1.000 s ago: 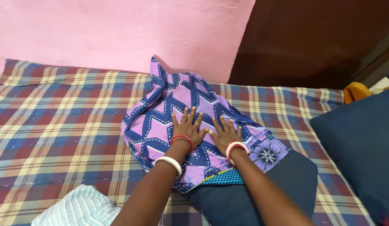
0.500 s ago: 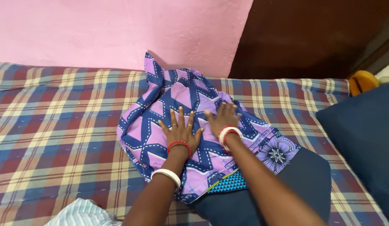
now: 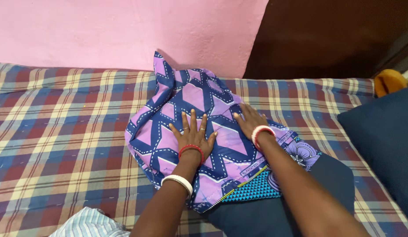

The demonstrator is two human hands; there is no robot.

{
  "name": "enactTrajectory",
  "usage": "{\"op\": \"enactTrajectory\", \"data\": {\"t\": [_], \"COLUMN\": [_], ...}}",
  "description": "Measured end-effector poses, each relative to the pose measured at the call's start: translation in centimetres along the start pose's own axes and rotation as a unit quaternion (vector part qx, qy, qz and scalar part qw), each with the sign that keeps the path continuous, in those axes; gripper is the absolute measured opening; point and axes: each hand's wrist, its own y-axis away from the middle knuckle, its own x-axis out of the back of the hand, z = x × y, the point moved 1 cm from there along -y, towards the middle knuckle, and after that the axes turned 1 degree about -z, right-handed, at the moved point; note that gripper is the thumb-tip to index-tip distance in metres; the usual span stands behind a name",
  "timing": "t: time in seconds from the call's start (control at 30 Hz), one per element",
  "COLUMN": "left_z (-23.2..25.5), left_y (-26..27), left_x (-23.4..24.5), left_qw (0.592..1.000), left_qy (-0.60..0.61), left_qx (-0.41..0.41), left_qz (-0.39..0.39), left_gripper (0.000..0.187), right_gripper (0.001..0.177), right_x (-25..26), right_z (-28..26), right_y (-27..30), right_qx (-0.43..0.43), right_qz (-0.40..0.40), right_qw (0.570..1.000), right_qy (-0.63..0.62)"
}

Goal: The person puts a patterned purple cover onto a blue pillow while working on a bed.

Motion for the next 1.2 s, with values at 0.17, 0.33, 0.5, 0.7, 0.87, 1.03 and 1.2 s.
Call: {"op": "enactTrajectory", "data": {"t": [0.17, 0.33, 0.5, 0.7, 0.87, 1.03, 1.2], "left_z": [0.1, 2.0, 10.2, 6.9, -2.3, -5.0, 1.1], "left_y": [0.4, 0.4, 0.3, -3.8, -6.4, -4.6, -1.4], "left_x": [0.8, 2.3, 1.3, 0.7, 2.1, 0.8, 0.1], "left_qw": [1.000, 0.998, 0.989, 0.985, 0.997, 0.995, 0.998], "left_qy": [0.001, 0.020, 0.088, 0.006, 0.029, 0.073, 0.027], "left_qx": [0.001, 0.030, -0.090, -0.171, -0.073, 0.068, 0.052], "left_qz": [-0.004, -0.041, -0.076, 0.002, 0.022, 0.012, -0.002], "left_gripper": [0.076, 0.079, 0.076, 0.068, 0.069, 0.075, 0.096], "right_gripper": [0.078, 0.080, 0.083, 0.081, 0.080, 0.080, 0.079], "right_x": [-2.3, -3.3, -5.3, -4.6, -2.7, -2.5, -3.1], "right_z": [2.9, 2.4, 4.8, 3.1, 1.0, 0.4, 1.0], "right_y": [1.8, 3.5, 2.4, 3.1, 4.4, 4.6, 4.1], "right_qx": [-0.047, -0.051, -0.009, -0.033, -0.061, -0.061, -0.055], "right_qz": [0.003, 0.014, 0.035, 0.016, 0.010, 0.010, 0.010], "right_qw": [0.998, 0.997, 0.992, 0.994, 0.997, 0.997, 0.998], "right_qy": [0.037, 0.060, 0.120, 0.103, 0.047, 0.042, 0.041]}}
